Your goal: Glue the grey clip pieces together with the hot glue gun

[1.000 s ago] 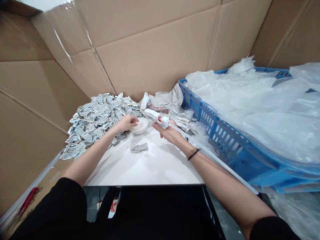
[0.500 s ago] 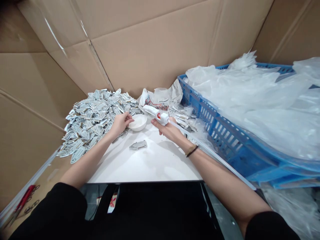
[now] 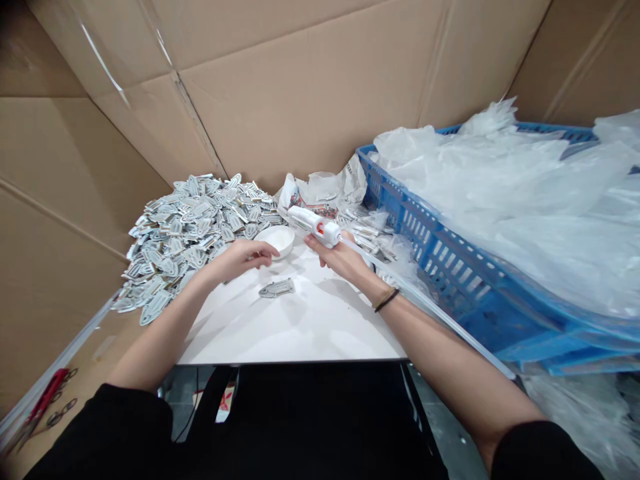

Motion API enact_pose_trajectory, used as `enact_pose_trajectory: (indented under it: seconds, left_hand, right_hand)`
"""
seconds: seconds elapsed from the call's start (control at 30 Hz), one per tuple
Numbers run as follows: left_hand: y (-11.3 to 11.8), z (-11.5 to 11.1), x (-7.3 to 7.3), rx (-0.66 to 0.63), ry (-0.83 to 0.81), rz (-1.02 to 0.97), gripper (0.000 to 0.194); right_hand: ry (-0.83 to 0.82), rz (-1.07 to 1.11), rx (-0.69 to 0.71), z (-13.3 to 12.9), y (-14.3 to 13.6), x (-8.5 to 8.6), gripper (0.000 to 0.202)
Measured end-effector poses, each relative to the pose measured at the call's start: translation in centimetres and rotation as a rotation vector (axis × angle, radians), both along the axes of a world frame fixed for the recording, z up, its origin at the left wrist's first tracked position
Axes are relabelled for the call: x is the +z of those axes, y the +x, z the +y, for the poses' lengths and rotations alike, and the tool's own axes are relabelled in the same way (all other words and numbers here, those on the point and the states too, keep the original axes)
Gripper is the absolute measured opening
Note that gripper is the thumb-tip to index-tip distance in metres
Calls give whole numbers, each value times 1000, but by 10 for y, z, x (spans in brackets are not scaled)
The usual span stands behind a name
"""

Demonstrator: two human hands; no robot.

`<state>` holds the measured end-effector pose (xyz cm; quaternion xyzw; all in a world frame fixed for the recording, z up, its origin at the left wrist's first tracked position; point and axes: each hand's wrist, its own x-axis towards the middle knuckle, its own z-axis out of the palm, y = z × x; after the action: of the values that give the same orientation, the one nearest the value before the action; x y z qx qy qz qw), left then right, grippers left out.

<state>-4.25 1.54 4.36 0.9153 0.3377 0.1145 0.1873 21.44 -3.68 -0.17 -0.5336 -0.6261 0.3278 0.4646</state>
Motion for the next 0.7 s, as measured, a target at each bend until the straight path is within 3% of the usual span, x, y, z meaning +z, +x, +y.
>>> enact_pose_trajectory:
  seconds: [0.23, 0.4, 0.57, 0.7]
  left_hand:
    - [23, -10, -24, -255, -152, 36, 24]
    - [15, -12, -26, -126, -107, 5, 26]
    - [10, -17, -25, -98, -33, 145, 33]
    - [15, -21, -31, -92, -61, 101, 17]
  right_hand:
    - [-14, -16, -8, 0, 0, 1, 48]
    - [-36, 19, 1, -3, -1, 5, 42]
    - [-24, 54, 10, -1, 0, 3, 40]
    - [-31, 59, 17, -2, 0, 4, 39]
